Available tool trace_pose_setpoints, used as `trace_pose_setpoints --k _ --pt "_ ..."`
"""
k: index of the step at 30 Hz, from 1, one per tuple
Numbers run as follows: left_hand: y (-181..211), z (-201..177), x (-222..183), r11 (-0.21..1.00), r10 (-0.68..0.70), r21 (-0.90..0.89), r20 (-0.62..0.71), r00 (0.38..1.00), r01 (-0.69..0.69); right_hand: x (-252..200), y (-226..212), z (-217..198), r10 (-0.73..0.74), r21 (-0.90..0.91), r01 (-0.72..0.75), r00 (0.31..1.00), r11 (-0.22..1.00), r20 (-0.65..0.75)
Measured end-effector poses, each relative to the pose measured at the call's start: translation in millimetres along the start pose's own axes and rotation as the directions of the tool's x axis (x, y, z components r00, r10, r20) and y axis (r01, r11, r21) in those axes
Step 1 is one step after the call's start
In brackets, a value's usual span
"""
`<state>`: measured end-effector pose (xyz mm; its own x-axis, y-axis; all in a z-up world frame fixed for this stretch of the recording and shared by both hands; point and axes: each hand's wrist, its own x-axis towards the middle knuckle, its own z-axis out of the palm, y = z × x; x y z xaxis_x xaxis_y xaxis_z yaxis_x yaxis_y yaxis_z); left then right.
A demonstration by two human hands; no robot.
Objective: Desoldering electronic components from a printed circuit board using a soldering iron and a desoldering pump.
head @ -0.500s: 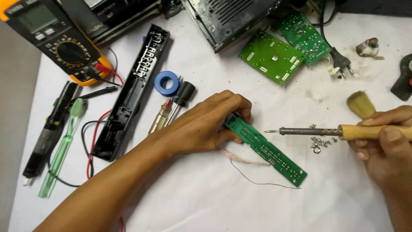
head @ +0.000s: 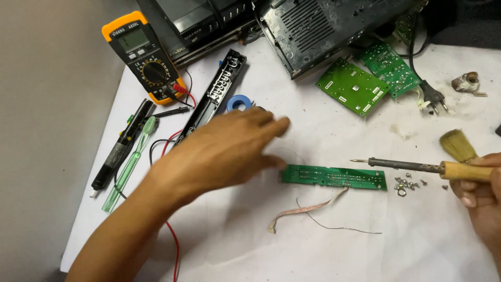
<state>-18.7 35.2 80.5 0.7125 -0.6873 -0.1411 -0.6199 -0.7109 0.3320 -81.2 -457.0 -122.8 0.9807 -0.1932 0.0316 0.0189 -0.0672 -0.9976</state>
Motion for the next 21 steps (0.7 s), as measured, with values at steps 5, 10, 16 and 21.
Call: trace_pose_setpoints --k 5,10,16,21 --pt "-41 -29 -67 0.774 -0.582 0.203 -0.146 0.800 0.600 6 -6 -9 0.012 0.085 -0.015 0.999 0.996 0.037" --pt "-91 4 -150 0.417 -0.890 0.282 -0.066 0.451 0.864 5 11 -17 -0.036 0.097 0.027 0.994 0.995 0.099" --pt "-103 58 -184 0.365 -0.858 0.368 -0.224 0.463 0.855 0 4 2 -0.035 -0.063 0.040 0.996 0.997 0.078" --pt "-111 38 -174 0.546 -0.828 -0.128 -0.232 0.510 0.828 -8 -20 20 -0.050 -0.061 0.054 0.996 0.997 0.070"
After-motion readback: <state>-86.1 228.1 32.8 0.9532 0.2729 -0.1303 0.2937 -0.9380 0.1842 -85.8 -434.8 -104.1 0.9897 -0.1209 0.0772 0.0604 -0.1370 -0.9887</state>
